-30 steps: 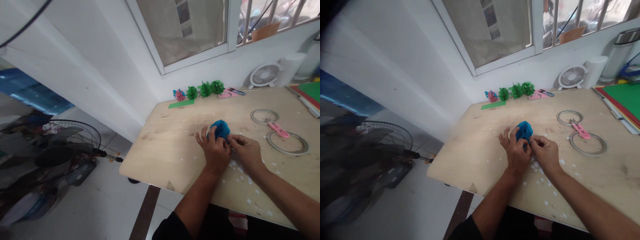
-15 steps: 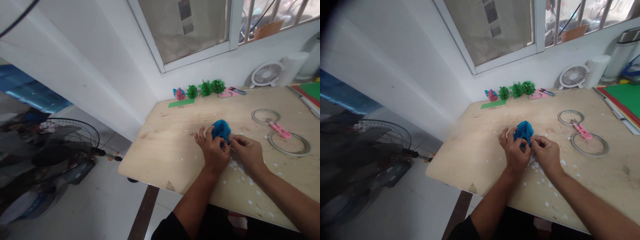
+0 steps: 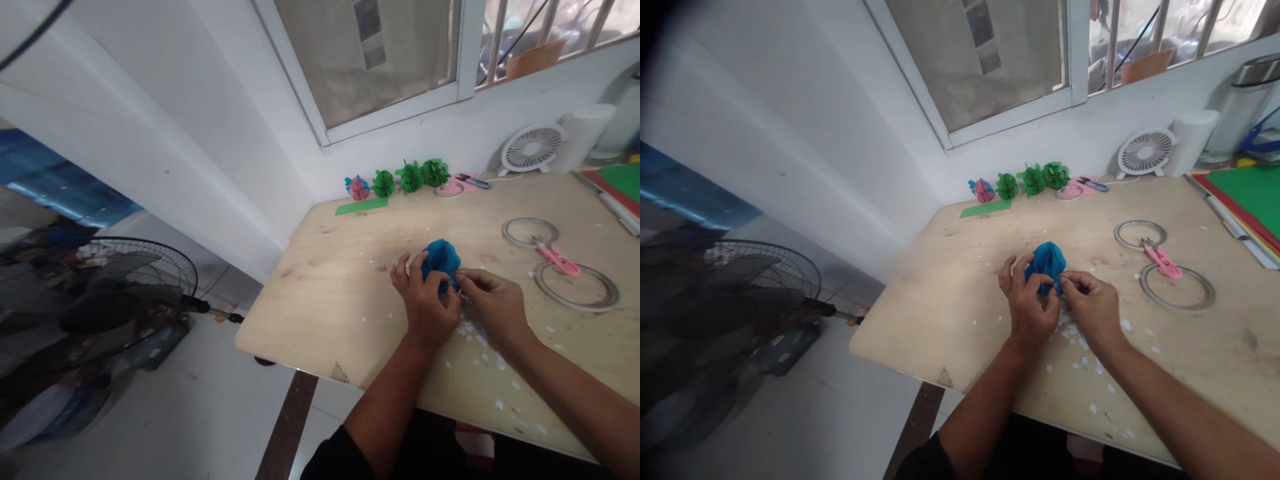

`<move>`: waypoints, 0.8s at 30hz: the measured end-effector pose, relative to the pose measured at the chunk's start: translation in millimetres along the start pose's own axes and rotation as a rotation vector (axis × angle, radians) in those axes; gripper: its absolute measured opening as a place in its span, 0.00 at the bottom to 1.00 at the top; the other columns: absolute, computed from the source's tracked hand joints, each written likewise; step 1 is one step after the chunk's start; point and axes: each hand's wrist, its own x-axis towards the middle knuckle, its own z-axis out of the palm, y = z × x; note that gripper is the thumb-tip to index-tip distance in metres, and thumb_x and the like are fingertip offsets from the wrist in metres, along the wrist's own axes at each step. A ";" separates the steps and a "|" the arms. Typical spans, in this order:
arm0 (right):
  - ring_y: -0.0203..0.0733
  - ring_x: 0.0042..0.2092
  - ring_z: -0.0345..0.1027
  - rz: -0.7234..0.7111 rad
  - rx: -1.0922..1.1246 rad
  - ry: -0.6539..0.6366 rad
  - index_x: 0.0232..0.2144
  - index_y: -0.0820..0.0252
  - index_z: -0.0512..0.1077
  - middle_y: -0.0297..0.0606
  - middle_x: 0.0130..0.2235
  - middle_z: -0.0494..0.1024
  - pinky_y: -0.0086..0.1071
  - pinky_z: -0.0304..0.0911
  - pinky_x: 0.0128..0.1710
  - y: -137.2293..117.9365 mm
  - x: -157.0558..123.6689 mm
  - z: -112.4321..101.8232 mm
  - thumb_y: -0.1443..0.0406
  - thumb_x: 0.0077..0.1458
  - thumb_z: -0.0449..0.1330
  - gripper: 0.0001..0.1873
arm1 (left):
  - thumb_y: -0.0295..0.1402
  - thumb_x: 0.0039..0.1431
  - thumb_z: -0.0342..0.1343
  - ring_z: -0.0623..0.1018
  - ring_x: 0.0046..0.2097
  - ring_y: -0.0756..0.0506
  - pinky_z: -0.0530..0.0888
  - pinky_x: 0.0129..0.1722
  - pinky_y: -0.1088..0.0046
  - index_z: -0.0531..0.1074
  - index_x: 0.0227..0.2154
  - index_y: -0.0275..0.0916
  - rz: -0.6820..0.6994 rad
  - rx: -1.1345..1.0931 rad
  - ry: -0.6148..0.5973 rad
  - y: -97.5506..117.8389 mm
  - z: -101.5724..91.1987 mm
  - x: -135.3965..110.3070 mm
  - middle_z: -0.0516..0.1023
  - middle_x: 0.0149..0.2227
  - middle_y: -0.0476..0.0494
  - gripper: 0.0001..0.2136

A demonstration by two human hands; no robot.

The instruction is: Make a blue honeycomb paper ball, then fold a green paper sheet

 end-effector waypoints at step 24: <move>0.44 0.29 0.74 -0.036 -0.021 -0.011 0.25 0.56 0.81 0.40 0.29 0.82 0.35 0.70 0.29 -0.4 0.8 -0.7 0.54 0.37 0.66 0.14 | 0.24 0.48 0.60 0.58 0.66 0.31 0.57 0.63 0.37 0.76 0.33 0.42 -0.010 0.034 -0.076 0.3 1.3 -0.2 0.68 0.60 0.40 0.09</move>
